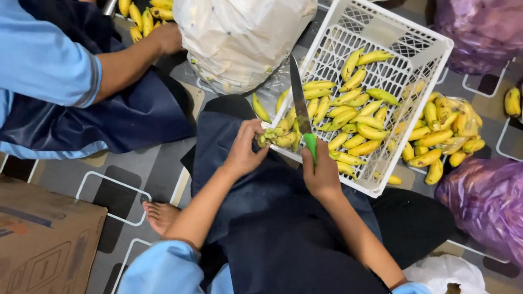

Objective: Cutting bunches of bananas into smaller clusters or individual pieces using a knife.

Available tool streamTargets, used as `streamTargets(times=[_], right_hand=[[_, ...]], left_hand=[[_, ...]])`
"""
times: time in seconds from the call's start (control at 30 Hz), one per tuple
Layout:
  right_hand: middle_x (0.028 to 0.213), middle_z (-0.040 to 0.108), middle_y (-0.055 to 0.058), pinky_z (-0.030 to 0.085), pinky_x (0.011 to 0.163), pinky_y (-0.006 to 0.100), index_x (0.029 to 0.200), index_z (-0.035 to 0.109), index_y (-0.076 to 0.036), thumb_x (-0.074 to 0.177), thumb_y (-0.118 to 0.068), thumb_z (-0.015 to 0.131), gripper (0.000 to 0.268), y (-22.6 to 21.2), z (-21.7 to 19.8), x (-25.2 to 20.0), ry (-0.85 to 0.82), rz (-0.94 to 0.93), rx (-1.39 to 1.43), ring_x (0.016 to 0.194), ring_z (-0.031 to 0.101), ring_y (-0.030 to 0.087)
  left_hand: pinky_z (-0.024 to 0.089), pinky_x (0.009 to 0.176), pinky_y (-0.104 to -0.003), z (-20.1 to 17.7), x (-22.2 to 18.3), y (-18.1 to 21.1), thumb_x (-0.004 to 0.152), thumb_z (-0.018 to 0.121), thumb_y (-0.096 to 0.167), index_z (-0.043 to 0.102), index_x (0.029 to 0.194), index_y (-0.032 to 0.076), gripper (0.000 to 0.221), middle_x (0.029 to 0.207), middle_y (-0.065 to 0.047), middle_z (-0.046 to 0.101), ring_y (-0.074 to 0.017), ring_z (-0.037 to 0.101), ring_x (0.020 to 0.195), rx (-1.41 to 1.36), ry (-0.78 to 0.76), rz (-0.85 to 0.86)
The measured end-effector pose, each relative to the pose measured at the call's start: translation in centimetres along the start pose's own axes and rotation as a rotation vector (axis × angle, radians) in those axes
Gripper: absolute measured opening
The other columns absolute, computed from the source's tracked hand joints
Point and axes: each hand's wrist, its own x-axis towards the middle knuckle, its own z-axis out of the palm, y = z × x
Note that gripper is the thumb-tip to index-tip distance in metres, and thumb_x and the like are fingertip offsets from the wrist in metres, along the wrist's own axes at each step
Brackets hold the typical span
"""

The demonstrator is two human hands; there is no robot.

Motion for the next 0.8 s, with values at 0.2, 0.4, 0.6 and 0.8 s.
streamTargets(times=[0.2,0.4,0.6,0.8], right_hand=[[0.072,0.064,0.019,0.05,0.063,0.052,0.124,0.043,-0.018,0.097,-0.048,0.037,0.041,1.4,0.2,0.9,0.029,0.06,0.081,0.076,0.065,0.046],[0.066,0.062,0.019,0.049,0.056,0.046,0.123,0.045,-0.008,0.1,-0.039,0.034,0.039,2.3,-0.7,1.9,0.108,0.069,0.221,0.062,0.064,0.041],[0.086,0.065,0.03,0.047,0.074,0.058,0.135,0.038,-0.011,0.096,-0.042,0.038,0.05,-2.1,-1.3,2.6,-0.042,0.145,0.091,0.089,0.063,0.051],[0.098,0.064,0.03,0.052,0.076,0.056,0.138,0.037,-0.005,0.099,-0.038,0.034,0.052,-2.8,-0.1,3.6,-0.022,0.04,0.051,0.092,0.064,0.049]], left_hand=[[0.044,0.098,-0.048,0.7,5.4,-0.6,0.077,0.067,-0.002,0.05,0.116,0.005,0.044,0.118,-0.019,0.049,-0.0421,0.047,0.122,0.018,-0.307,0.206],[0.045,0.097,-0.045,2.1,10.2,-1.5,0.075,0.07,-0.002,0.052,0.124,0.008,0.053,0.114,-0.013,0.046,-0.0402,0.048,0.118,-0.03,-0.237,0.266],[0.049,0.091,-0.043,1.3,9.3,-4.6,0.073,0.071,0.001,0.056,0.126,0.01,0.055,0.112,-0.015,0.044,-0.04,0.053,0.11,-0.022,-0.22,0.07],[0.053,0.088,-0.044,0.7,8.1,-1.9,0.081,0.064,-0.005,0.056,0.128,0.005,0.049,0.12,-0.02,0.045,-0.0433,0.055,0.11,-0.115,-0.212,-0.155]])
